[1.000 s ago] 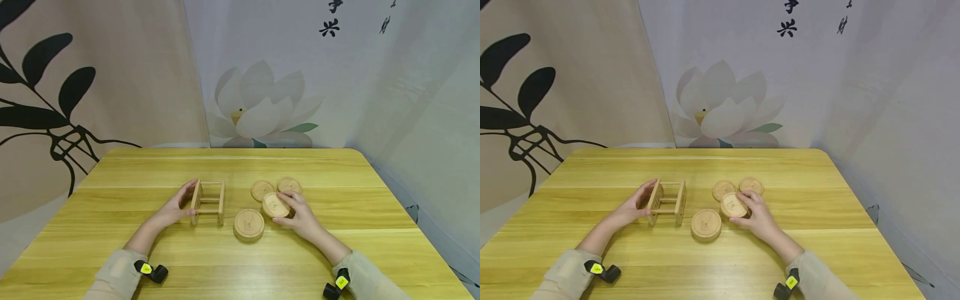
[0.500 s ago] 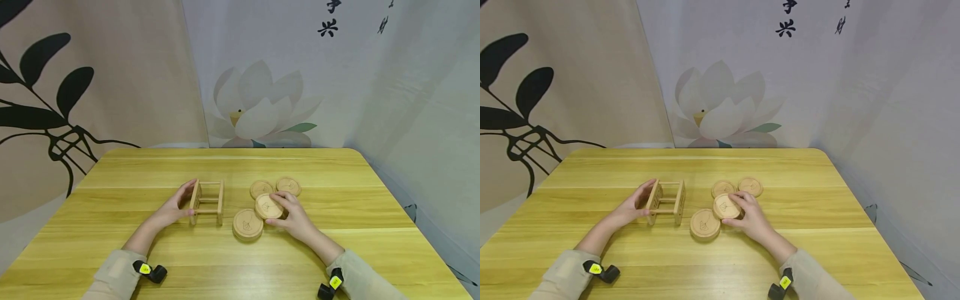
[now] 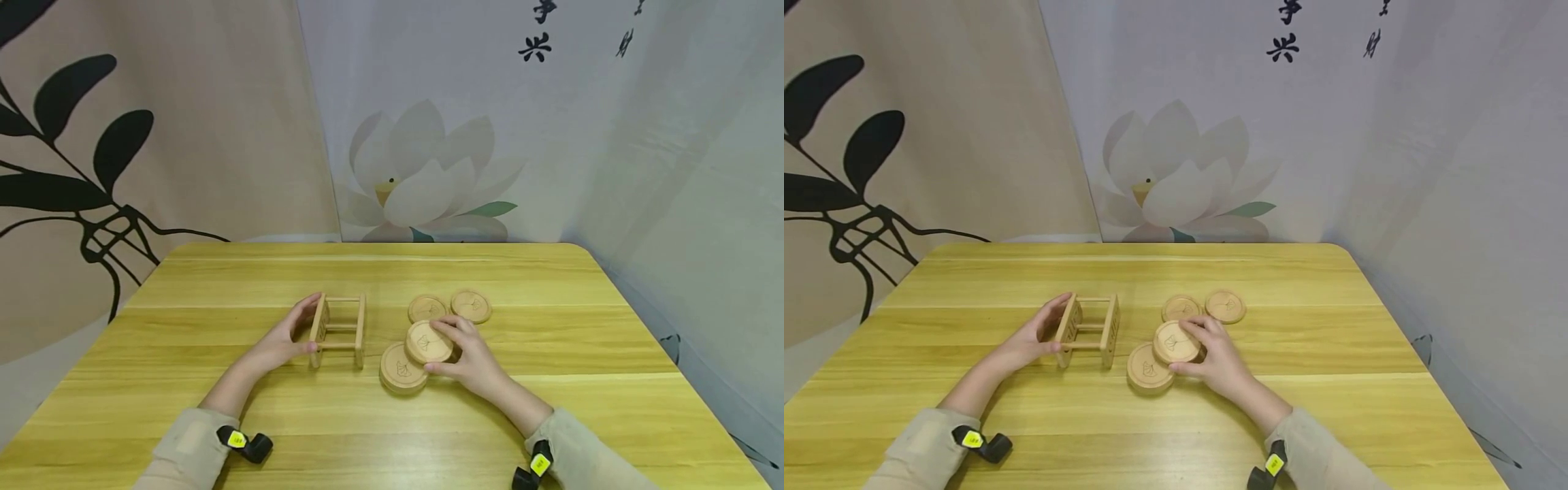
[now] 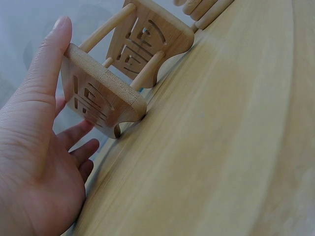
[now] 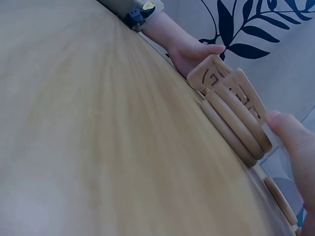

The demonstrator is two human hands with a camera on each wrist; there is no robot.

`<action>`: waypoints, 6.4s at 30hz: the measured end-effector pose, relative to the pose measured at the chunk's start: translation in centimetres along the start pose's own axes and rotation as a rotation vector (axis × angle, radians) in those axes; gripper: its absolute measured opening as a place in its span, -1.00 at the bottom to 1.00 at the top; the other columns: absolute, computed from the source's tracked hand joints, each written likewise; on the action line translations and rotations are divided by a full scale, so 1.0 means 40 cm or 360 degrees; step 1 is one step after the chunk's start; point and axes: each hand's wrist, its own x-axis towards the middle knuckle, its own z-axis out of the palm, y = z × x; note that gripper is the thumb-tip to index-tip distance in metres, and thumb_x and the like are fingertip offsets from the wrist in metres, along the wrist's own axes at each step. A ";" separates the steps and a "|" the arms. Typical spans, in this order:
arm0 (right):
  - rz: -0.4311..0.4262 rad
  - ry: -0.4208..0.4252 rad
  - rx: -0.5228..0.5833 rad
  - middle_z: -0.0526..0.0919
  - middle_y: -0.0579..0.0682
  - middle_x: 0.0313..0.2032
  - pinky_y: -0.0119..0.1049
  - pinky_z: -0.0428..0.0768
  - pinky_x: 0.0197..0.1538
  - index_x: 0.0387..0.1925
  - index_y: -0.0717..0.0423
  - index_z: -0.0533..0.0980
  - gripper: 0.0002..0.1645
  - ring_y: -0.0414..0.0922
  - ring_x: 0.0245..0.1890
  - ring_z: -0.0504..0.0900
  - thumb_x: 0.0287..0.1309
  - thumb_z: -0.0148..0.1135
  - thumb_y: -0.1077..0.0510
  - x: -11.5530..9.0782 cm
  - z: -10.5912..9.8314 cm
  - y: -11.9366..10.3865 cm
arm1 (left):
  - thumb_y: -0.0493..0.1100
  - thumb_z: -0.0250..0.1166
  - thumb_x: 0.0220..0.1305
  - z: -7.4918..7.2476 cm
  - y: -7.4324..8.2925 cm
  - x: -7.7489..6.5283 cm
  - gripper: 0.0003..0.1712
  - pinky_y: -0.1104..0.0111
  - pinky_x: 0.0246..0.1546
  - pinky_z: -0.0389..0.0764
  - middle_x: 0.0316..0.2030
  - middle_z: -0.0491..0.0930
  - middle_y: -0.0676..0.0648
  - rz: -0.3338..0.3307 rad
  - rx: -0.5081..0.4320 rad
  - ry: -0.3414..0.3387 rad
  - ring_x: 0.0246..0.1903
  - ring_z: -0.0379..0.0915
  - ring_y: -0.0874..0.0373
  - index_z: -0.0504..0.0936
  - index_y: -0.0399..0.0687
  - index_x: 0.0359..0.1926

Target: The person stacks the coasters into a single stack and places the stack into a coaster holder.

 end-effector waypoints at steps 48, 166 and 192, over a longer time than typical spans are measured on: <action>-0.0117 -0.0178 0.0011 0.41 -0.01 0.19 0.08 0.34 0.18 0.24 0.12 0.45 -0.04 -0.04 0.19 0.30 -0.24 0.55 -0.16 0.000 0.051 -0.039 | 0.03 0.41 0.14 0.002 0.001 -0.001 0.09 -0.35 0.19 -0.16 0.36 0.10 -0.30 -0.0039 0.0009 0.0014 0.32 -0.06 -0.33 -0.08 0.02 0.51; 0.0385 -0.0014 -0.0336 0.29 0.31 0.23 0.19 0.23 0.21 0.32 0.31 0.30 -0.03 0.27 0.23 0.18 -0.03 0.48 -0.07 0.091 -0.131 0.219 | 0.19 0.39 0.10 0.010 0.008 0.006 0.09 -0.31 0.22 -0.16 0.36 0.10 -0.29 -0.0003 -0.0055 -0.0001 0.33 -0.06 -0.31 -0.06 0.19 0.50; 0.0346 0.0114 -0.0194 0.27 0.23 0.26 0.16 0.22 0.23 0.33 0.28 0.29 -0.01 0.22 0.27 0.15 -0.04 0.49 -0.07 0.087 -0.136 0.201 | 0.03 0.40 0.15 0.010 0.012 0.005 0.07 -0.31 0.22 -0.16 0.36 0.10 -0.29 -0.0011 -0.0031 0.0008 0.33 -0.06 -0.31 -0.06 0.05 0.51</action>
